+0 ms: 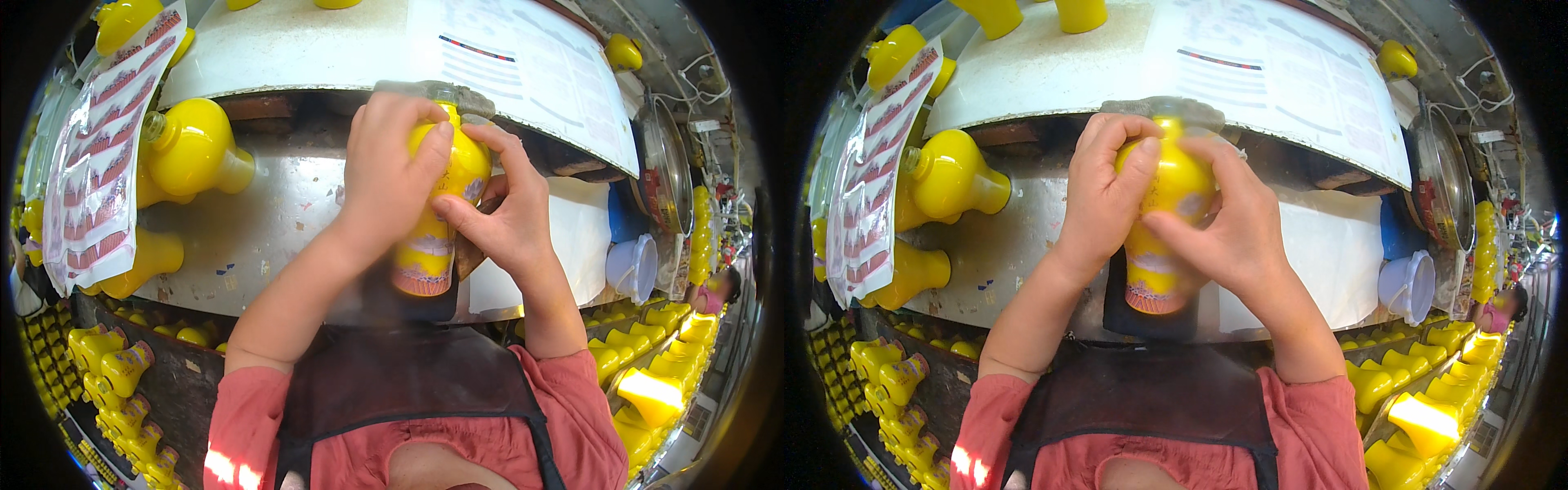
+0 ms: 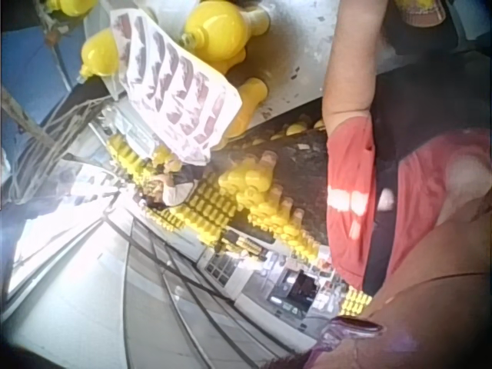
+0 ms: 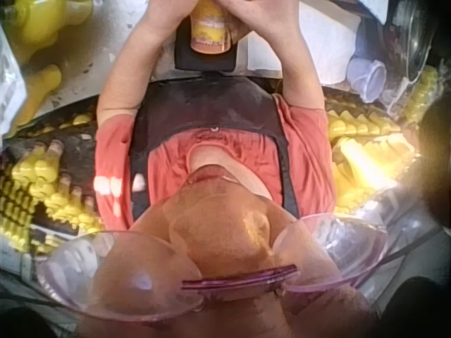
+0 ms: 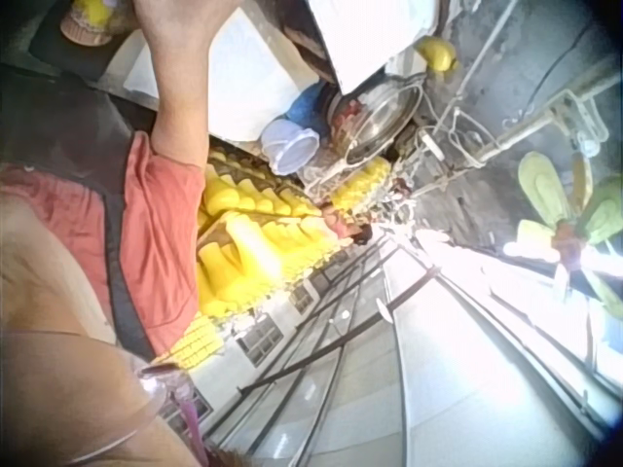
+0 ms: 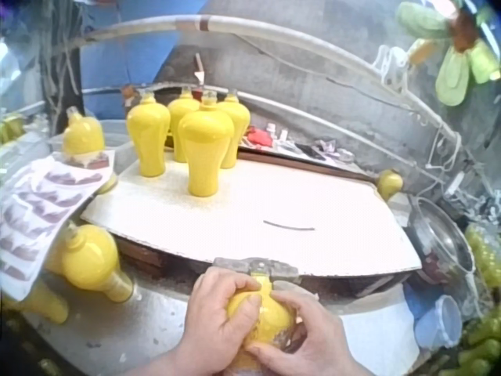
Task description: The person smooths a yellow plastic bottle with a cloth, then applies a small round sticker to the bottle's neck and a larger rectangular label to the body. The person places the finished bottle on a nearby shelf and picks up another bottle to repeat the process.
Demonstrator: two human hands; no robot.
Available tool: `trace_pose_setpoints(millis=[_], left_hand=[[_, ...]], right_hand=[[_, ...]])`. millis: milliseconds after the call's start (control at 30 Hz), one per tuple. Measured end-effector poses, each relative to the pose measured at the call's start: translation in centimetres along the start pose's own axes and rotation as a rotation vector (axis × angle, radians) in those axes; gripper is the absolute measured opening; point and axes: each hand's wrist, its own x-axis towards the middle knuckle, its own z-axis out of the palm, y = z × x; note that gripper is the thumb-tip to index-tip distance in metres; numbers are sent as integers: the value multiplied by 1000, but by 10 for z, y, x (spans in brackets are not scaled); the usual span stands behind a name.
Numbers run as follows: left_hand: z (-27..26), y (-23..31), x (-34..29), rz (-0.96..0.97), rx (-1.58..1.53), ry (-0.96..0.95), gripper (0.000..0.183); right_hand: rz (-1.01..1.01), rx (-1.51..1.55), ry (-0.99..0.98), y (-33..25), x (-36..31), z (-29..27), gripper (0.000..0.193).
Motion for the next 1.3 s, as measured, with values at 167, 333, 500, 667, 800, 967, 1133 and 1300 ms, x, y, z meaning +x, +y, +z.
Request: trace_pose_setpoints(millis=[167,333,500,667,800,967,1133,1300], left_hand=[[-1,-3,3,-35,-66,6,20],[1,0,2,-58,-62,11,21],[4,3,1,-32,36,36,23],[3,-5,-7,-265,-379,43,27],[7,-2,-27,-455,-645,120,39],[-5,9,-39,-472,-883,-30,42],[-15,28,-54,-310,-842,-94,45],[-19,35,-65,-193,-799,-126,48]], right_hand=[[44,28,-10,-1,-1,0,63],[3,18,-2,0,0,1,64],[14,29,0,1,0,2,64],[27,-36,-27,7,-6,-2,67],[297,270,-14,21,-13,-6,61],[196,319,-118,34,-28,-9,71],[117,359,-199,30,-45,-23,75],[81,421,-201,24,-57,-27,76]])
